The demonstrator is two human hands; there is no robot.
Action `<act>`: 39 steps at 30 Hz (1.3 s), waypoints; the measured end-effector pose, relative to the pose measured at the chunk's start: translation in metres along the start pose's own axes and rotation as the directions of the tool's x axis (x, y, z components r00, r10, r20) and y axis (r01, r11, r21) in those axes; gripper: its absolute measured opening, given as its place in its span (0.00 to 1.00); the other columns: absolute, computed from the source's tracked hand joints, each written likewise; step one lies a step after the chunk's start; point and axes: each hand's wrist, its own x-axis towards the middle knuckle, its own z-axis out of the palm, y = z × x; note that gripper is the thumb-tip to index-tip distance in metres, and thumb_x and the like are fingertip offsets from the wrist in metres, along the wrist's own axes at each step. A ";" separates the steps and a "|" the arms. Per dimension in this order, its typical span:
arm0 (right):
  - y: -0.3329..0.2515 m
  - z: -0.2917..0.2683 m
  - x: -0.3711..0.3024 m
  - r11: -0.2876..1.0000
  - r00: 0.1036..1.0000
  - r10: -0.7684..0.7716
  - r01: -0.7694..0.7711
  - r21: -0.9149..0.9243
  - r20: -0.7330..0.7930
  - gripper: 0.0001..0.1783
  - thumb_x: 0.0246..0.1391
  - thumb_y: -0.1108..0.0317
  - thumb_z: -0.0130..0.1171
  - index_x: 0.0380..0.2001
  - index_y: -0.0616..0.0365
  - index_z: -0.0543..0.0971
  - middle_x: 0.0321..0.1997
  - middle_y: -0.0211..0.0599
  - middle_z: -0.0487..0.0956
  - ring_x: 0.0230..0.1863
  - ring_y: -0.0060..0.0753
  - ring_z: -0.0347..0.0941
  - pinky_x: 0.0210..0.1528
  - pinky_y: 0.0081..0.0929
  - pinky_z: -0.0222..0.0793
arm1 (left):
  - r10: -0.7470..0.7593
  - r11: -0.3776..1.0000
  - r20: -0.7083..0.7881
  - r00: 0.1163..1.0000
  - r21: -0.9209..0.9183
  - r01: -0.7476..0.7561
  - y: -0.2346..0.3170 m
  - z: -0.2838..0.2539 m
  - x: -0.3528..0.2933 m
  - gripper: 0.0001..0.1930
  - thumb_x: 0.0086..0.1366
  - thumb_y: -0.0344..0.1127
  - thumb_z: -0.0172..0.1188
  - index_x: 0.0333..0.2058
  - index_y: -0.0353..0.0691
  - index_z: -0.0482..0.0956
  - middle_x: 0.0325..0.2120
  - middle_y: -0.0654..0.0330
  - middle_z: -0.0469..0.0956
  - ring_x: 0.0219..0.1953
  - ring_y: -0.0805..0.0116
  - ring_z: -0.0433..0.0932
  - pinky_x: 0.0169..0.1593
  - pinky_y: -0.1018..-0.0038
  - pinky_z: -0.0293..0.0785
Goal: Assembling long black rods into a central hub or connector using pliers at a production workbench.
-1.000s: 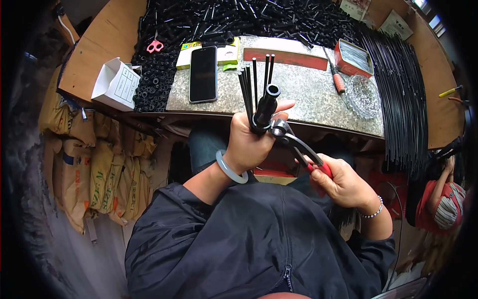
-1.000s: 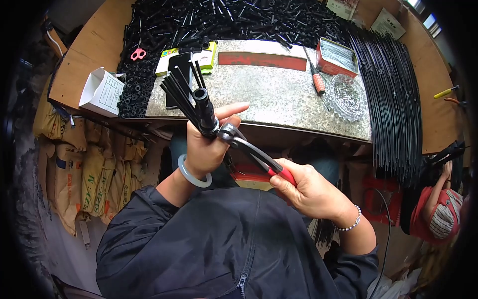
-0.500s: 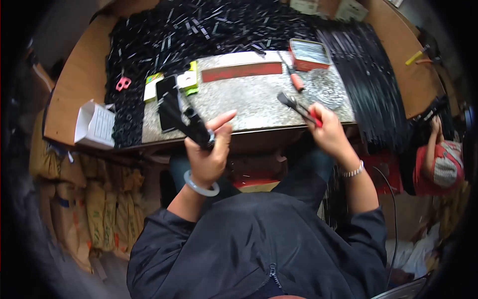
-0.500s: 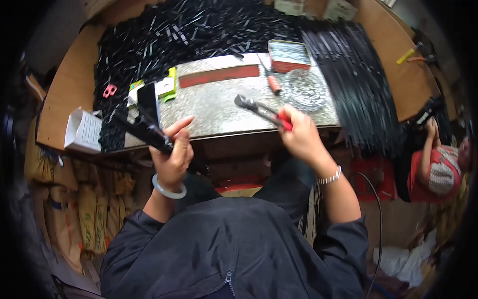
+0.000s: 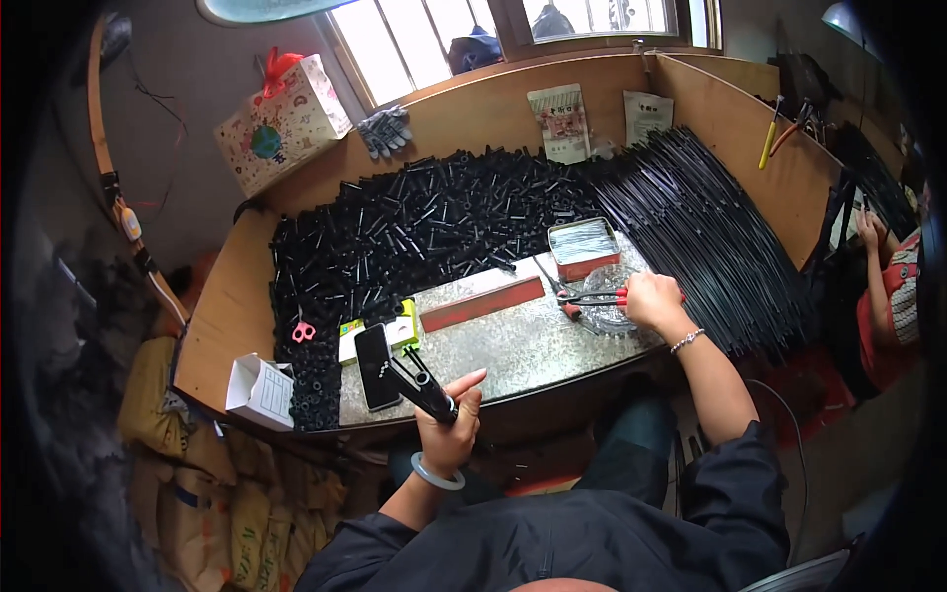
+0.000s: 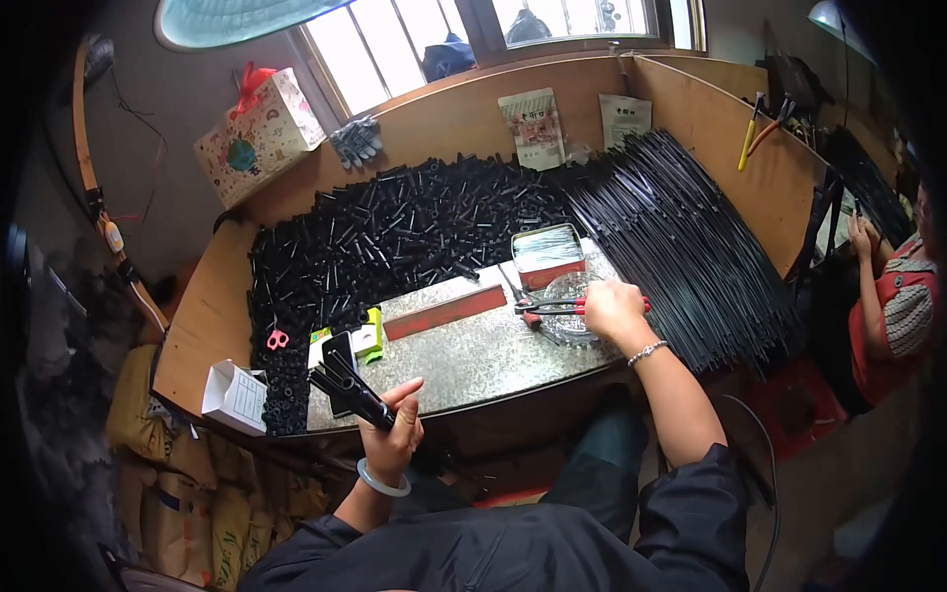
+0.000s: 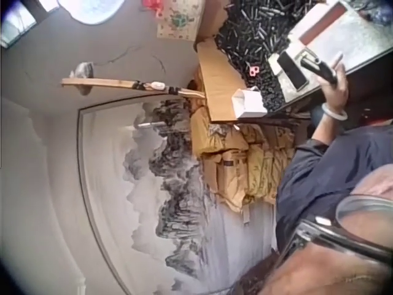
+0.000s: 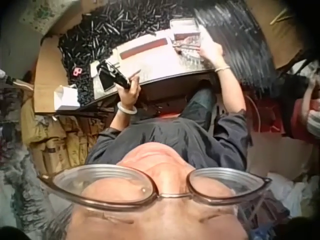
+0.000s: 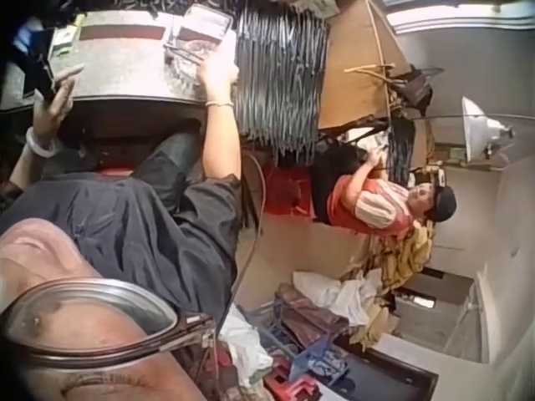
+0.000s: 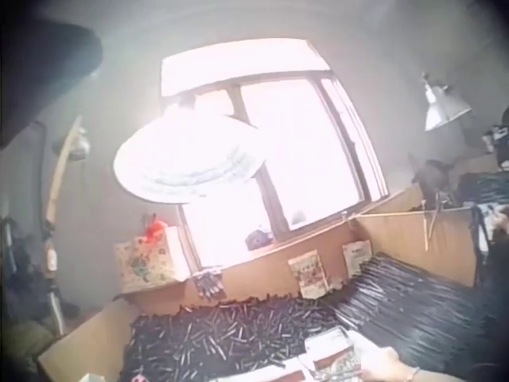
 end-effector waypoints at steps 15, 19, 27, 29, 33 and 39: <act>-0.028 -0.012 -0.036 0.305 0.970 -0.058 0.243 0.921 -0.237 0.09 0.51 0.69 0.63 0.22 0.61 0.78 0.16 0.20 0.69 0.20 0.11 0.60 0.24 0.14 0.57 | 0.002 0.999 0.020 1.000 0.044 -0.003 0.001 0.019 0.011 0.08 0.63 0.27 0.57 0.40 0.36 0.80 0.17 0.73 0.69 0.18 0.86 0.62 0.22 0.85 0.56; -0.071 -0.016 -0.080 -0.031 0.900 -0.218 0.381 0.924 -0.379 0.04 0.52 0.72 0.62 0.30 0.61 0.77 0.25 0.25 0.75 0.26 0.14 0.66 0.29 0.14 0.61 | 0.122 0.988 0.108 0.987 0.085 -0.132 -0.002 0.022 0.019 0.09 0.66 0.33 0.54 0.39 0.32 0.77 0.12 0.73 0.65 0.12 0.87 0.58 0.16 0.86 0.50; -0.129 -0.016 -0.119 0.085 0.755 -0.274 0.635 0.767 -0.595 0.06 0.42 0.76 0.68 0.26 0.60 0.80 0.17 0.31 0.71 0.19 0.25 0.64 0.23 0.21 0.58 | 0.098 0.988 0.167 0.981 -0.134 -0.076 0.013 0.023 0.015 0.06 0.64 0.31 0.57 0.33 0.34 0.78 0.17 0.70 0.72 0.17 0.88 0.62 0.20 0.86 0.55; -0.132 -0.013 -0.117 0.081 0.727 -0.288 0.667 0.740 -0.624 0.07 0.41 0.76 0.68 0.27 0.60 0.80 0.17 0.30 0.70 0.18 0.26 0.63 0.23 0.22 0.57 | 0.040 0.990 0.176 0.984 -0.141 -0.015 0.018 0.015 0.013 0.06 0.63 0.30 0.58 0.33 0.33 0.79 0.21 0.65 0.76 0.23 0.82 0.70 0.26 0.83 0.64; -0.137 -0.022 -0.115 0.236 0.459 -0.400 0.888 0.395 -0.793 0.12 0.35 0.72 0.69 0.28 0.60 0.80 0.16 0.29 0.68 0.17 0.29 0.62 0.22 0.25 0.54 | -0.001 0.988 0.201 0.980 -0.151 0.032 0.016 0.006 0.015 0.05 0.62 0.29 0.59 0.31 0.33 0.79 0.20 0.65 0.76 0.22 0.81 0.71 0.25 0.83 0.65; -0.145 -0.018 -0.115 0.264 0.400 -0.400 0.912 0.314 -0.824 0.14 0.34 0.71 0.69 0.29 0.61 0.80 0.15 0.28 0.68 0.17 0.29 0.63 0.23 0.25 0.55 | -0.031 0.965 0.174 0.984 -0.251 0.075 0.019 0.003 0.014 0.05 0.62 0.29 0.59 0.29 0.34 0.78 0.17 0.68 0.72 0.16 0.85 0.65 0.19 0.86 0.57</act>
